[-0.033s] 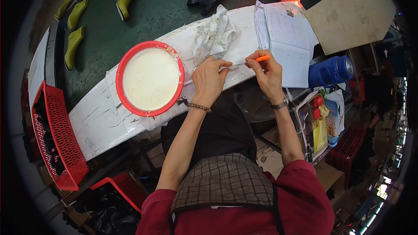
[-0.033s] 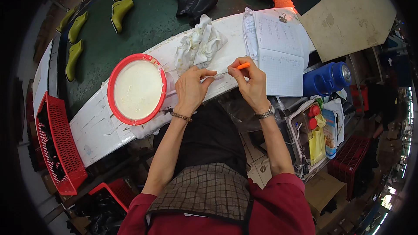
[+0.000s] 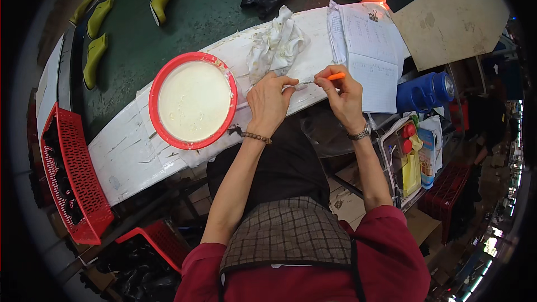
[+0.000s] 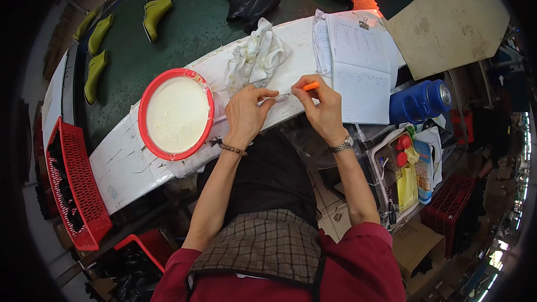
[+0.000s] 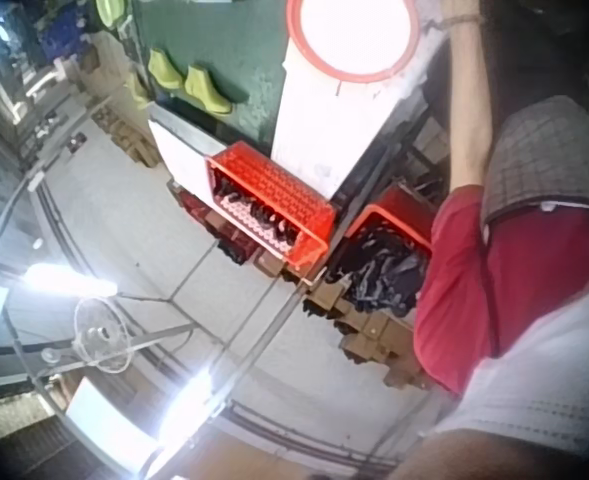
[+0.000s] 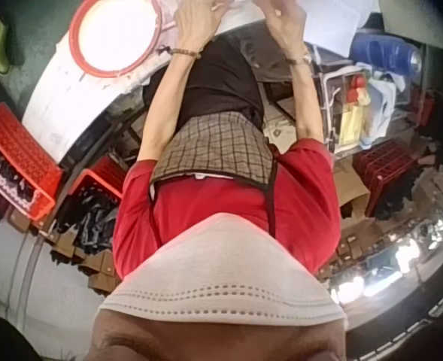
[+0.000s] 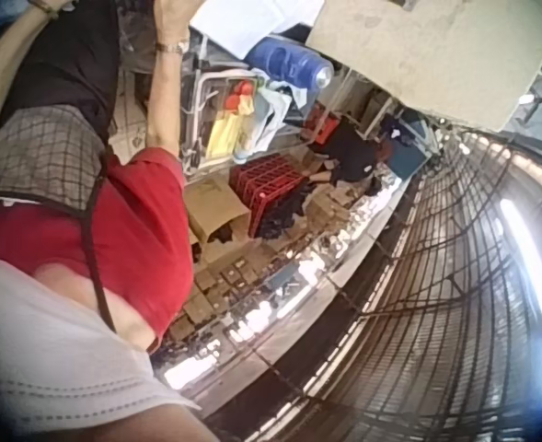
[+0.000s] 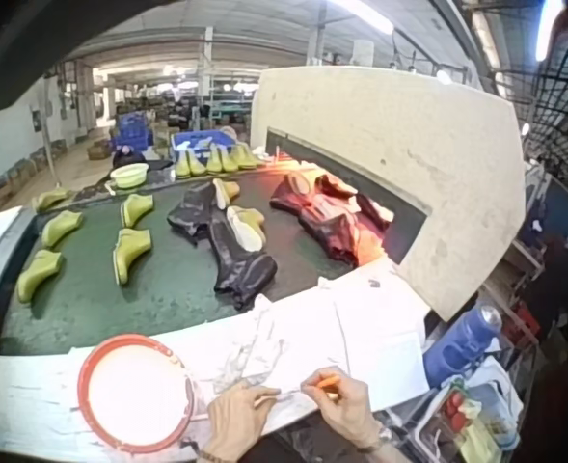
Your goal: Applying white adhesive to the bottom edges of shoe uppers using a small brush.
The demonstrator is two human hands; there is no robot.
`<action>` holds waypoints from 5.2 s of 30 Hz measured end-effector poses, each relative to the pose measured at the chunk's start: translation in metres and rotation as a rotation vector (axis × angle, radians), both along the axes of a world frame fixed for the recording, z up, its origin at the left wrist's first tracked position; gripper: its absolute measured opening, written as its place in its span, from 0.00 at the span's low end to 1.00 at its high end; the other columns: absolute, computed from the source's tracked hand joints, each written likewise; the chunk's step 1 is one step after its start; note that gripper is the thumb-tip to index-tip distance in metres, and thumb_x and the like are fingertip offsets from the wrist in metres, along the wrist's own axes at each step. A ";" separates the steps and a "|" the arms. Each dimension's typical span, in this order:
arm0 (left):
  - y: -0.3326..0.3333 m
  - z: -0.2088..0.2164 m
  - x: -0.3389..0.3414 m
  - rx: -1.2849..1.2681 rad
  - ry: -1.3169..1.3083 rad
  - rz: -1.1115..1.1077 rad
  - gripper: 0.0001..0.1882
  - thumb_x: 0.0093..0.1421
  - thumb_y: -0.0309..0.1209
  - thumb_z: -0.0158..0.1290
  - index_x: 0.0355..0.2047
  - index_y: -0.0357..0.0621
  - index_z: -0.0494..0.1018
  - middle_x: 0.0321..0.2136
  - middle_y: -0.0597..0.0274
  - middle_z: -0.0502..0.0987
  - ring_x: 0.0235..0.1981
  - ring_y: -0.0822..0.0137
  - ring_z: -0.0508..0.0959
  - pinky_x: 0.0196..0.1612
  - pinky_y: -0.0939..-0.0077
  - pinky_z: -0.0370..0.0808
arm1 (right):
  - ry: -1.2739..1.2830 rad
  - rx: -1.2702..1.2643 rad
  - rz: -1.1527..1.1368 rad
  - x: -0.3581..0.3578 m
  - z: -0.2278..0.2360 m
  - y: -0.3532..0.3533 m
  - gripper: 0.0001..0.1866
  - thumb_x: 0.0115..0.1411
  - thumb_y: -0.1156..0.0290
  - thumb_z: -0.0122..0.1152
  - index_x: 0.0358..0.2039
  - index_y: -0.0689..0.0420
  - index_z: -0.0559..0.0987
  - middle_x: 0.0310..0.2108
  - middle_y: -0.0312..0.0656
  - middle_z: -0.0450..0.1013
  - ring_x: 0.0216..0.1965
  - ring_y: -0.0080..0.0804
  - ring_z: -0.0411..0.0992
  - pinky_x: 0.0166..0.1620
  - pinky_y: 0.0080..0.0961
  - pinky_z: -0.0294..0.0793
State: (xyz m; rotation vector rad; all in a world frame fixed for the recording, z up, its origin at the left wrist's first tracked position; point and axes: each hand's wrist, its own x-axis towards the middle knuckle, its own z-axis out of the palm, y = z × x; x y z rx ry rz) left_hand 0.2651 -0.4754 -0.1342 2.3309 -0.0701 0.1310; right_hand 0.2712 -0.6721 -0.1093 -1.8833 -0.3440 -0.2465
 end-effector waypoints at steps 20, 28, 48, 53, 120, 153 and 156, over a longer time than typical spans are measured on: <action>0.003 0.004 0.006 -0.057 0.095 -0.012 0.10 0.55 0.34 0.68 0.38 0.59 0.88 0.31 0.57 0.80 0.36 0.53 0.82 0.38 0.57 0.75 | 0.059 0.090 0.044 0.019 -0.003 0.003 0.06 0.70 0.76 0.62 0.43 0.63 0.75 0.31 0.39 0.79 0.34 0.24 0.80 0.38 0.22 0.83; 0.004 0.003 0.008 -0.070 0.105 0.000 0.10 0.54 0.35 0.69 0.39 0.58 0.88 0.33 0.57 0.82 0.37 0.53 0.83 0.39 0.58 0.76 | -0.084 -0.122 0.110 0.029 0.004 0.005 0.07 0.66 0.76 0.66 0.40 0.63 0.76 0.32 0.39 0.78 0.30 0.25 0.79 0.35 0.21 0.81; 0.002 0.004 0.011 -0.058 0.133 -0.012 0.11 0.54 0.34 0.69 0.39 0.59 0.88 0.33 0.57 0.83 0.37 0.54 0.84 0.38 0.59 0.77 | 0.170 0.099 0.151 0.041 -0.016 0.000 0.06 0.68 0.76 0.63 0.41 0.64 0.75 0.31 0.39 0.78 0.31 0.23 0.79 0.36 0.20 0.83; 0.003 -0.002 0.011 -0.024 0.128 -0.011 0.10 0.54 0.37 0.69 0.39 0.61 0.88 0.35 0.60 0.86 0.38 0.59 0.86 0.37 0.63 0.78 | 0.502 0.208 0.163 0.065 -0.003 -0.009 0.06 0.70 0.75 0.60 0.41 0.64 0.73 0.29 0.40 0.78 0.30 0.23 0.79 0.34 0.22 0.84; 0.006 0.006 0.016 -0.066 0.175 -0.037 0.11 0.54 0.36 0.69 0.40 0.60 0.88 0.35 0.57 0.87 0.39 0.59 0.87 0.39 0.64 0.79 | -0.017 -0.047 0.084 0.026 -0.012 0.013 0.07 0.70 0.75 0.62 0.41 0.63 0.74 0.29 0.39 0.77 0.29 0.22 0.78 0.33 0.22 0.82; 0.009 0.005 0.018 -0.070 0.212 -0.042 0.11 0.55 0.37 0.68 0.40 0.59 0.88 0.35 0.57 0.87 0.39 0.60 0.87 0.39 0.65 0.79 | 0.000 0.029 0.051 0.023 -0.013 0.015 0.07 0.70 0.75 0.62 0.43 0.63 0.75 0.30 0.38 0.77 0.30 0.23 0.80 0.34 0.20 0.81; 0.007 0.005 0.018 -0.067 0.212 -0.040 0.11 0.55 0.37 0.68 0.40 0.59 0.88 0.35 0.57 0.87 0.39 0.60 0.87 0.39 0.65 0.79 | 0.032 0.002 0.050 0.023 -0.014 0.013 0.06 0.70 0.76 0.62 0.44 0.63 0.75 0.31 0.38 0.77 0.31 0.23 0.80 0.34 0.20 0.81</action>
